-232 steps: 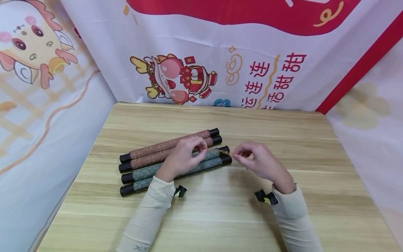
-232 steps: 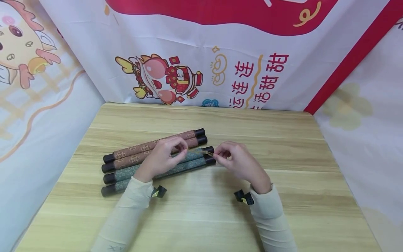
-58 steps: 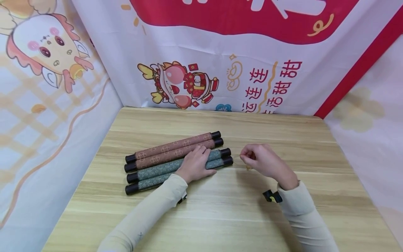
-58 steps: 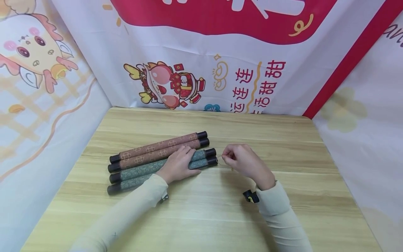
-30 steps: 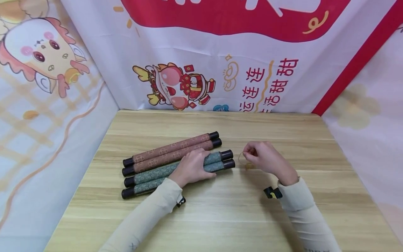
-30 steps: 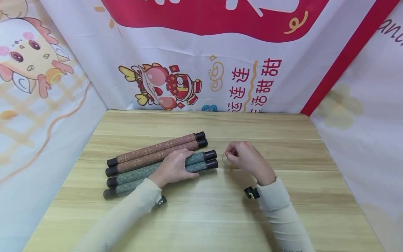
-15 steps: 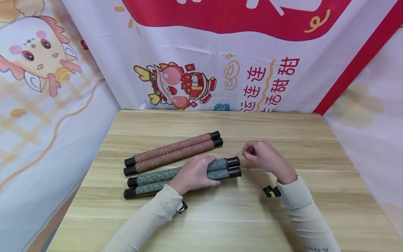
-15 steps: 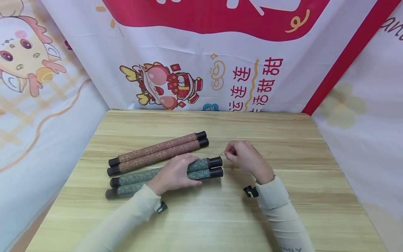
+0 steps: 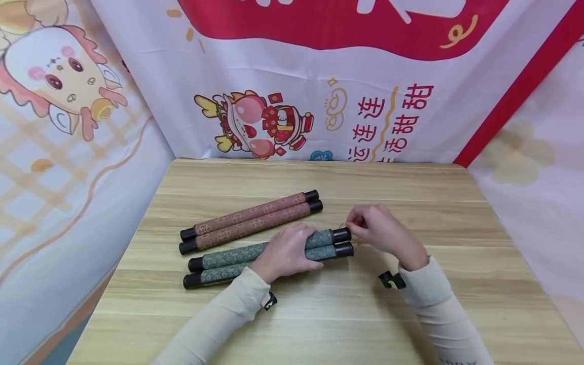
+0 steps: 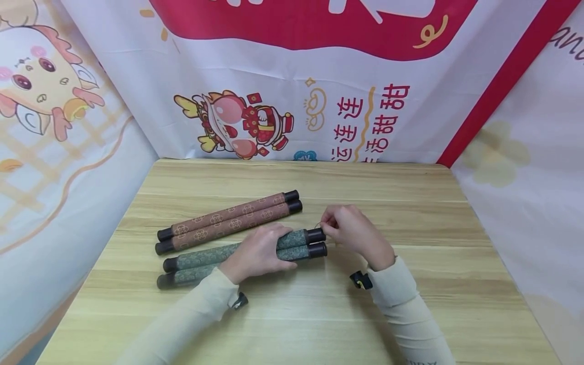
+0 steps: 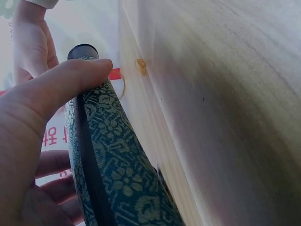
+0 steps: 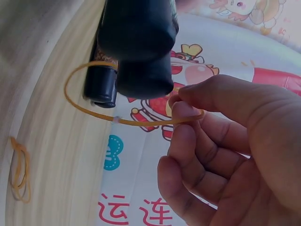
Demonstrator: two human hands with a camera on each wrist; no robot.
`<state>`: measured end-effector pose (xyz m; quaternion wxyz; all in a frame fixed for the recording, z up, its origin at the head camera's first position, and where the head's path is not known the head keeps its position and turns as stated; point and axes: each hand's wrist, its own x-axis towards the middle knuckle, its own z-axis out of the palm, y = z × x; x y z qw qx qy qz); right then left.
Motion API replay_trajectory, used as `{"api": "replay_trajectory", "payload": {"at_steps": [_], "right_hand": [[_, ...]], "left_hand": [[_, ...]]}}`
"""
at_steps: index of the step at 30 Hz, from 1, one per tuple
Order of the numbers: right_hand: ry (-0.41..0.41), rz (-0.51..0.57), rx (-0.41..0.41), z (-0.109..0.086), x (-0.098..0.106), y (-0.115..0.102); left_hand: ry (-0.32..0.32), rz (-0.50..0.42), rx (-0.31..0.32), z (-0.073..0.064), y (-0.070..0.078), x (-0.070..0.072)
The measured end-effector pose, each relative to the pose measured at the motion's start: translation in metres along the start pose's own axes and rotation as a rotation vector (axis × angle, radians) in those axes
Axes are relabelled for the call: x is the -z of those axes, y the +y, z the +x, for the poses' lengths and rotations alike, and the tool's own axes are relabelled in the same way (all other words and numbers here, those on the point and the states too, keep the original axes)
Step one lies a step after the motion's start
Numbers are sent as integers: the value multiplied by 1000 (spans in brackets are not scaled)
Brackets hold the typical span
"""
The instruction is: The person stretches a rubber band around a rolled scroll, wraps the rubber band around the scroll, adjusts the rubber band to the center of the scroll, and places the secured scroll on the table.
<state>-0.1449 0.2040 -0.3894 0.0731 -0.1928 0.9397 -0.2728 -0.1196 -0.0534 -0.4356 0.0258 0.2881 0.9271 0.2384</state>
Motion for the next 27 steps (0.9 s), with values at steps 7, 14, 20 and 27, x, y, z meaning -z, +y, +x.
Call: {"api": "replay_trajectory", "payload": {"at_steps": [7,14,20,27], "right_hand": [[-2,-4,18,-3,-1,-5],[14,12,23,-6,-3,-8],[31,20,7,-8,-5,-9],[51,56,-13,-10,-10,-8]], "left_hand": [[44,-17,31,6,-3,0],[83,-4,55,10,-5,6],[112,15,74,13,-8,12],[129,-1,109,16,-11,16]]}}
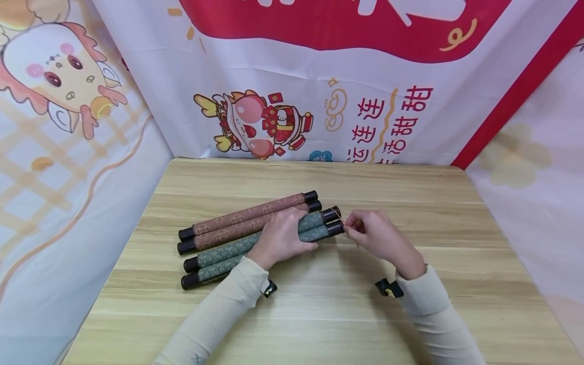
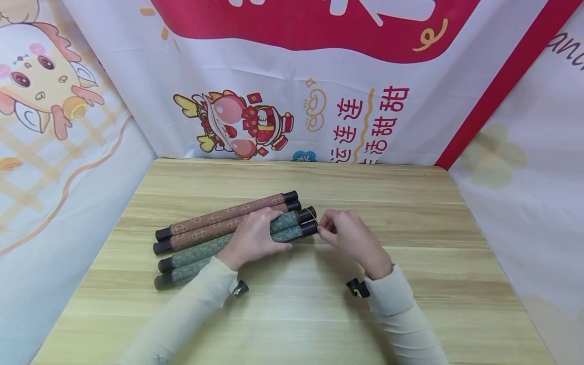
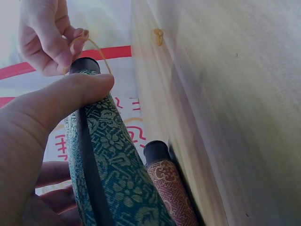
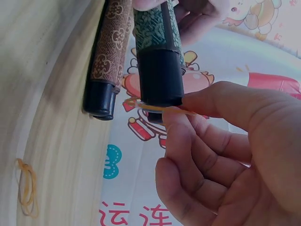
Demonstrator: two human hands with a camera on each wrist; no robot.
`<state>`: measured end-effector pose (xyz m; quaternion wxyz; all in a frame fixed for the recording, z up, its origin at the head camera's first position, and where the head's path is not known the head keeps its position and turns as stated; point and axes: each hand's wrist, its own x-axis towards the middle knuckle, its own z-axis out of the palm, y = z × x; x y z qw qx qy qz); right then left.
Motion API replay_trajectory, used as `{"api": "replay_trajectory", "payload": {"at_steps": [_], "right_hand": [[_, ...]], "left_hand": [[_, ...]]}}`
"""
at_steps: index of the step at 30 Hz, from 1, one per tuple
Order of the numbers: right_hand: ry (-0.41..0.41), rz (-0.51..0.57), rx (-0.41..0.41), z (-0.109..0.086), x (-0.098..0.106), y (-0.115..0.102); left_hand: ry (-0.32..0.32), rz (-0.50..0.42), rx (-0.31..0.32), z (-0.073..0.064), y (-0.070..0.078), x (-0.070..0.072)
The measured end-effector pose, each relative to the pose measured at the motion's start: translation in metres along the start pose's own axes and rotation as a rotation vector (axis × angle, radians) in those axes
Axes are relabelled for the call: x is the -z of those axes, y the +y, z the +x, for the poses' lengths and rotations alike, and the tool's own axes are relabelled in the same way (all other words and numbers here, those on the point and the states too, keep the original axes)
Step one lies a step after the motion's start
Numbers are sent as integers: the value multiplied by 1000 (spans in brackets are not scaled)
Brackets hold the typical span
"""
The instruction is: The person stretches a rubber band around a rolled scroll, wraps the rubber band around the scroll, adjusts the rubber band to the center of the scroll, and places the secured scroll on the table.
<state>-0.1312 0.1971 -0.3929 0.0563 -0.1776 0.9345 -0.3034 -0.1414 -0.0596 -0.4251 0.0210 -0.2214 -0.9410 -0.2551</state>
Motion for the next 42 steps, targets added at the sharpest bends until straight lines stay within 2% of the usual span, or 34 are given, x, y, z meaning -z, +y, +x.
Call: {"api": "replay_trajectory", "payload": {"at_steps": [4,14,26,32,42], "right_hand": [[13,12,2,0,-4,1],[45,-32,4,2,-9,-7],[-5,-61,-11,7,-8,-18],[-1,-79,14,10,-8,-18],[-8,-131,-23,14,-8,-15]], "left_hand": [[4,-14,14,1,-1,1],[18,1,-21,2,-1,-2],[-47,34,-12,-1,7,-9],[-51,47,-17,-2,11,-13],[-68,86,-72,-4,16,-20]]}}
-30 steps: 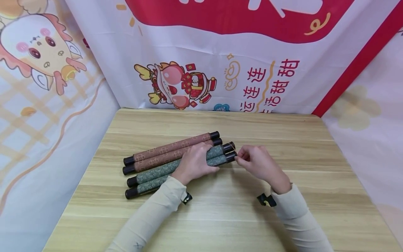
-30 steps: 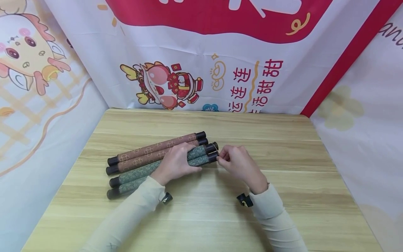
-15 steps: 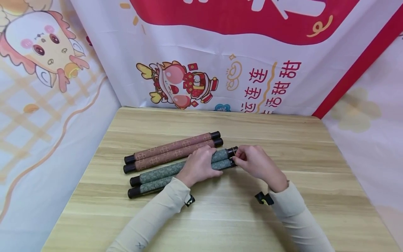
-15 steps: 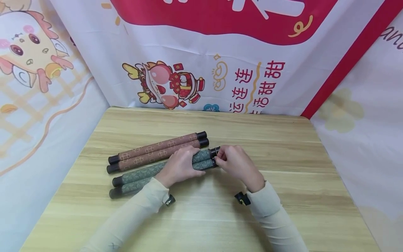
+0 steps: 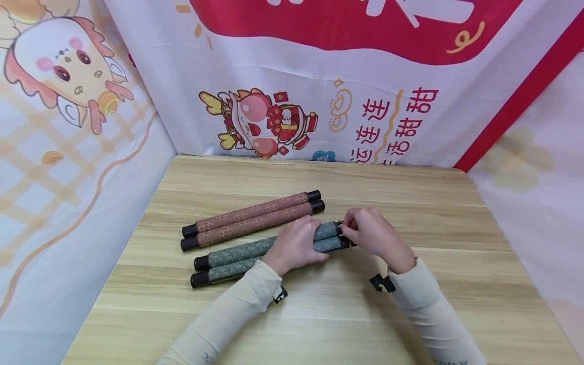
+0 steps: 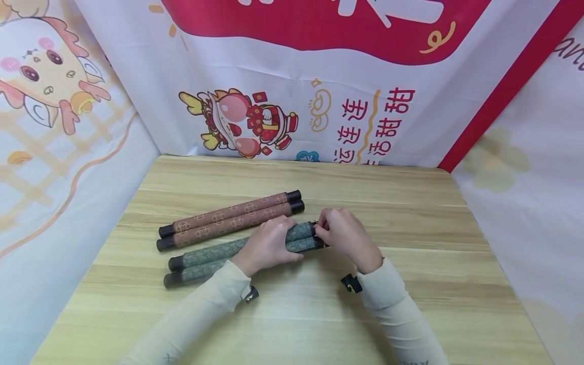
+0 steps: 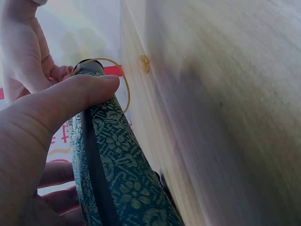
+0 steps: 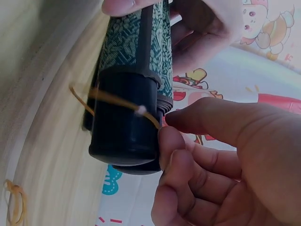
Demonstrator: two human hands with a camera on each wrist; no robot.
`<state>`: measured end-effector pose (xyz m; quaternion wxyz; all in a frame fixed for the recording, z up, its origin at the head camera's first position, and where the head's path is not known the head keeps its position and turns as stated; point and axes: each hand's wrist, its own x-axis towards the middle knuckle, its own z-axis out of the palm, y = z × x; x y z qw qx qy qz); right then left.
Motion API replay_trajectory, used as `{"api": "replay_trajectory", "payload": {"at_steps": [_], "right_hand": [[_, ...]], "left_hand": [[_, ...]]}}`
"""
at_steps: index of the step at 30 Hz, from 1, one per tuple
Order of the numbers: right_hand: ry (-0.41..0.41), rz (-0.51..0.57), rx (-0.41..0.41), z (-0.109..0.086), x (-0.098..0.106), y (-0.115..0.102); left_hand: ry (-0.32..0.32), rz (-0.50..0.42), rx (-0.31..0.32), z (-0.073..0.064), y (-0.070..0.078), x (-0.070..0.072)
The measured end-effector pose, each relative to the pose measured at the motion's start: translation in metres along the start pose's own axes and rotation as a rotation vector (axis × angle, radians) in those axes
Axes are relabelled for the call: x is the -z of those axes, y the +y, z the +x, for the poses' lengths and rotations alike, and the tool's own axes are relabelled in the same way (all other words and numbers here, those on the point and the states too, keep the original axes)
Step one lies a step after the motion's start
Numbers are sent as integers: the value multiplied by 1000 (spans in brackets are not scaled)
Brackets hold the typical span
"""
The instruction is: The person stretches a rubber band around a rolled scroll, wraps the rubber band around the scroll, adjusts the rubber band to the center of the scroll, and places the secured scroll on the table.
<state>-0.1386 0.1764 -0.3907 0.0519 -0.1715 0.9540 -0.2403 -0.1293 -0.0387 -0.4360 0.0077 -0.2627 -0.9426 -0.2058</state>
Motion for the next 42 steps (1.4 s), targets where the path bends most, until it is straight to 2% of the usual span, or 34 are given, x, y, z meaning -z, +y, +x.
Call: {"api": "replay_trajectory", "payload": {"at_steps": [13,21,30,37,42], "right_hand": [[-41,-25,-31,2,2,1],[-59,-55,7,1,2,-4],[-73,-53,25,-4,3,-12],[-84,-10,-25,-12,4,-16],[-68,-4,-29,-16,4,-17]], "left_hand": [[-21,65,-46,-8,15,-4],[-43,89,-56,-7,22,-8],[-36,57,-42,-2,21,-8],[-28,30,-15,4,16,-5],[-19,17,4,8,13,0]]}}
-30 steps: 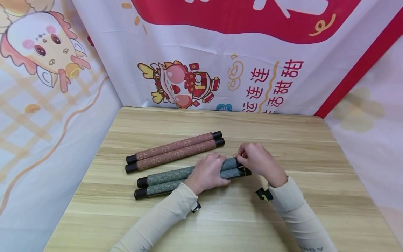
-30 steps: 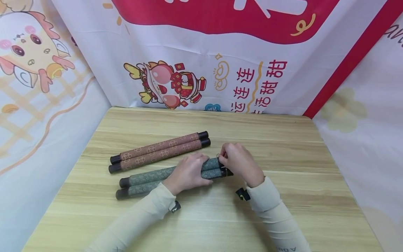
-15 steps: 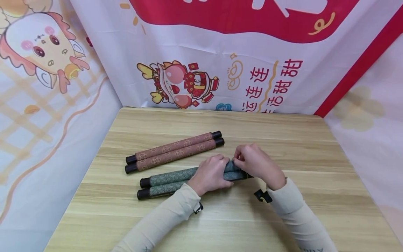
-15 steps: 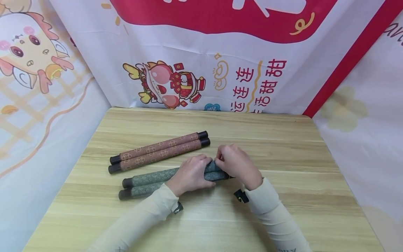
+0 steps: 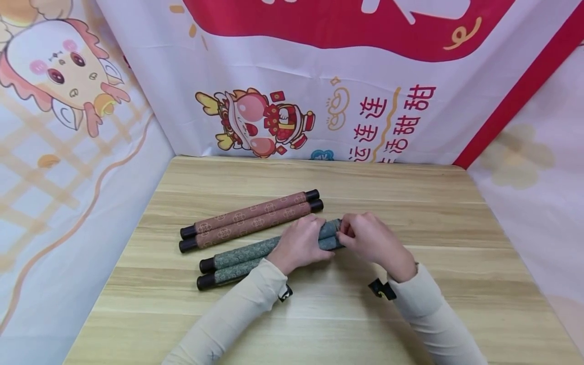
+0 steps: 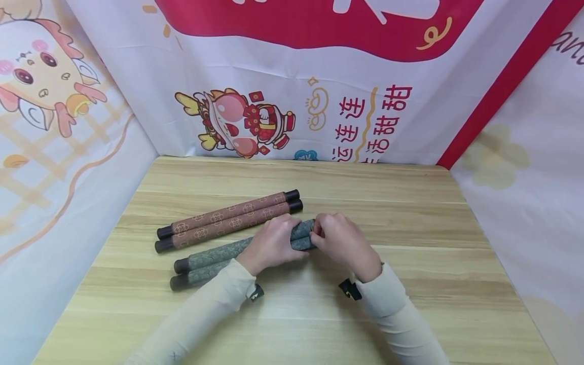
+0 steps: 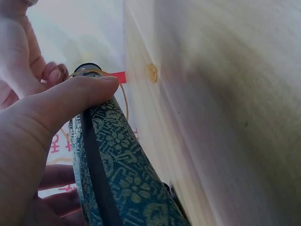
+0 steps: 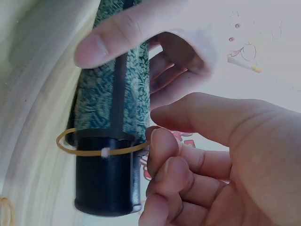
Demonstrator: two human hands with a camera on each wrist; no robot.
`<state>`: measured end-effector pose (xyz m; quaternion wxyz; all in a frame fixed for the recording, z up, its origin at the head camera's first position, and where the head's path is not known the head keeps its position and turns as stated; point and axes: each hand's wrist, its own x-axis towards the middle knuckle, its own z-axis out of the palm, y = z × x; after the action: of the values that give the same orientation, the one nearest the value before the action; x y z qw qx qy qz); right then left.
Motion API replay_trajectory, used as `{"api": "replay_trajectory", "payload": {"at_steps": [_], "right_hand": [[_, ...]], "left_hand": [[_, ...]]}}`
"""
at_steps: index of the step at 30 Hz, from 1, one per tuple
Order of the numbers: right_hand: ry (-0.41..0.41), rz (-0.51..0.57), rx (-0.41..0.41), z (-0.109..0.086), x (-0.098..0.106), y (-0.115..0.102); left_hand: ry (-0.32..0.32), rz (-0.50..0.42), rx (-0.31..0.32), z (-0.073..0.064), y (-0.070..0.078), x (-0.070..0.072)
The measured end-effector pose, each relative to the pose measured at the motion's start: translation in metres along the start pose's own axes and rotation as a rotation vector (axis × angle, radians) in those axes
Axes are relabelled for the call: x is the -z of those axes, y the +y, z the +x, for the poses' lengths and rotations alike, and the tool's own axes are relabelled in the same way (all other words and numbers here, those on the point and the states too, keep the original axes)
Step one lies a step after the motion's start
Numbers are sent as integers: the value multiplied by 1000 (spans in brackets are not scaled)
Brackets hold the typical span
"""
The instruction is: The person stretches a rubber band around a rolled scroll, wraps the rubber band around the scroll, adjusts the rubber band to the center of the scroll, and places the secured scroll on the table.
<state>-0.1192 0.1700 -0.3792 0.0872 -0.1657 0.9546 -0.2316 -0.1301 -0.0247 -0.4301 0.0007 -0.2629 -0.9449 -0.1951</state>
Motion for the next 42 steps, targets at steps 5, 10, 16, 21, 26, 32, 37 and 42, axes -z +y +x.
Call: {"api": "replay_trajectory", "payload": {"at_steps": [5,10,16,21,26,32,37,42], "right_hand": [[13,6,2,-2,-2,1],[28,1,21,-4,-4,3],[39,-19,36,-4,-9,4],[23,-19,37,-4,-13,3],[7,-4,44,-2,-16,1],[23,13,55,-1,-16,-1],[53,16,49,1,-13,-2],[62,29,18,5,-12,-3]], "left_hand": [[18,-19,28,2,-3,6],[51,-44,51,4,-8,9],[103,-2,43,6,-15,12],[150,25,20,6,-17,14],[136,9,25,7,-17,13],[80,-16,51,7,-14,9],[73,-50,44,5,-13,5],[72,-91,22,4,-12,0]]}}
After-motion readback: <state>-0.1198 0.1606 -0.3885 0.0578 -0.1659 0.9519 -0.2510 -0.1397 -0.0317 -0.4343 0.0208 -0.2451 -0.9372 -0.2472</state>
